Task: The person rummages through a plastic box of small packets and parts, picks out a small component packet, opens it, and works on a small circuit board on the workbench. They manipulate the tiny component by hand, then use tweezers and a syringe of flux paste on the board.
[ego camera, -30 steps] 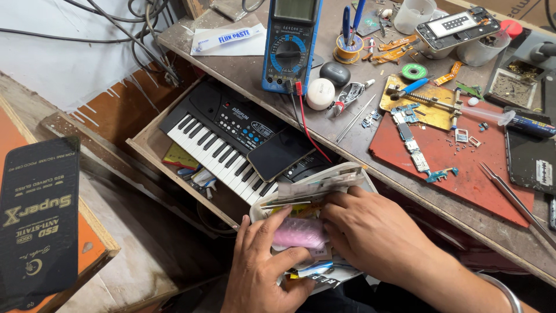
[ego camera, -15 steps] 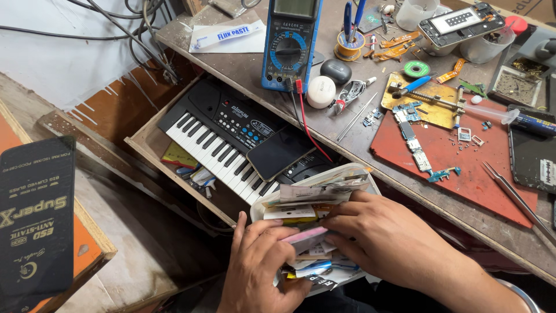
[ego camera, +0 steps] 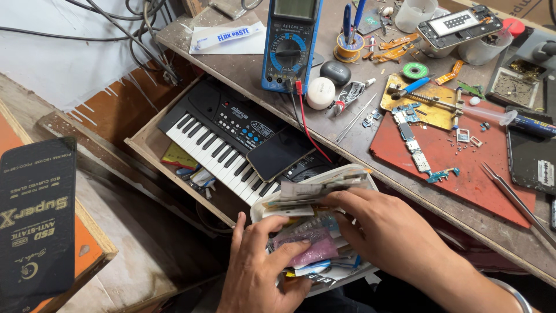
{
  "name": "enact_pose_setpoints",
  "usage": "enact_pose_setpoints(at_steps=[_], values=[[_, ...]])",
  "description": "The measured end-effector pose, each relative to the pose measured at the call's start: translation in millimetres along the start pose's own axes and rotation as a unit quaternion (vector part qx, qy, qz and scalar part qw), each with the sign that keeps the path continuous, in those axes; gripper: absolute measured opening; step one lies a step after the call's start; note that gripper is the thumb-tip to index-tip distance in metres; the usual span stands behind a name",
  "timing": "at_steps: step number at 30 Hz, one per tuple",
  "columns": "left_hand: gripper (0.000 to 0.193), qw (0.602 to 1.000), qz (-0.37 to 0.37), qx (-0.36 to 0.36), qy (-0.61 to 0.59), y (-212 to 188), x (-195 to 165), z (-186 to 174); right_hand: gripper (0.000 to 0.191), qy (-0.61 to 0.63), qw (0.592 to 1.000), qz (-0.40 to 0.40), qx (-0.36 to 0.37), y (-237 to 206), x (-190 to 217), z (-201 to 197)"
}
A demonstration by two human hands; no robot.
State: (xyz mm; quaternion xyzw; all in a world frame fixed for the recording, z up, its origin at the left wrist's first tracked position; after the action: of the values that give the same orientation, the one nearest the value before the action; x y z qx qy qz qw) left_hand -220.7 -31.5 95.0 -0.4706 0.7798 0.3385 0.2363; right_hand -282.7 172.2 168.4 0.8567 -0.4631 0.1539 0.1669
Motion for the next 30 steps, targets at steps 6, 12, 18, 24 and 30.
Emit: enact_pose_setpoints(at_steps=[6,12,18,24,30], values=[[0.05,1.0,0.002,0.015,0.011,4,-1,-1,0.03,-0.004,0.999,0.045,0.005,5,-2,7],[0.04,1.0,0.019,-0.013,0.022,4,-3,-2,0.035,-0.023,0.997,0.072,-0.004,4,-4,12],[0.04,1.0,0.014,-0.009,0.004,3,-3,-2,0.037,-0.022,0.996,0.081,-0.006,3,-7,17],[0.036,1.0,0.007,-0.013,0.003,3,-2,1,0.035,-0.022,0.996,0.091,-0.015,2,-6,18],[0.038,1.0,0.011,-0.022,0.003,2,-3,0,0.025,-0.038,0.996,0.08,-0.024,1,-6,20]])
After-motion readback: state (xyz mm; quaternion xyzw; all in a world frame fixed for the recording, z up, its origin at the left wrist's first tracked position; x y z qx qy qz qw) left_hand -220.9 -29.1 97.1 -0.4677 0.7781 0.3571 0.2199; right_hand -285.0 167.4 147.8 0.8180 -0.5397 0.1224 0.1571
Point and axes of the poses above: each hand's wrist, its own y-axis towards the middle knuckle, its own z-axis out of the palm, x = y × z, the point moved 3 cm from there along y, towards the middle knuckle, and after that the axes turned 5 degrees about -y, right-handed, at the moved point
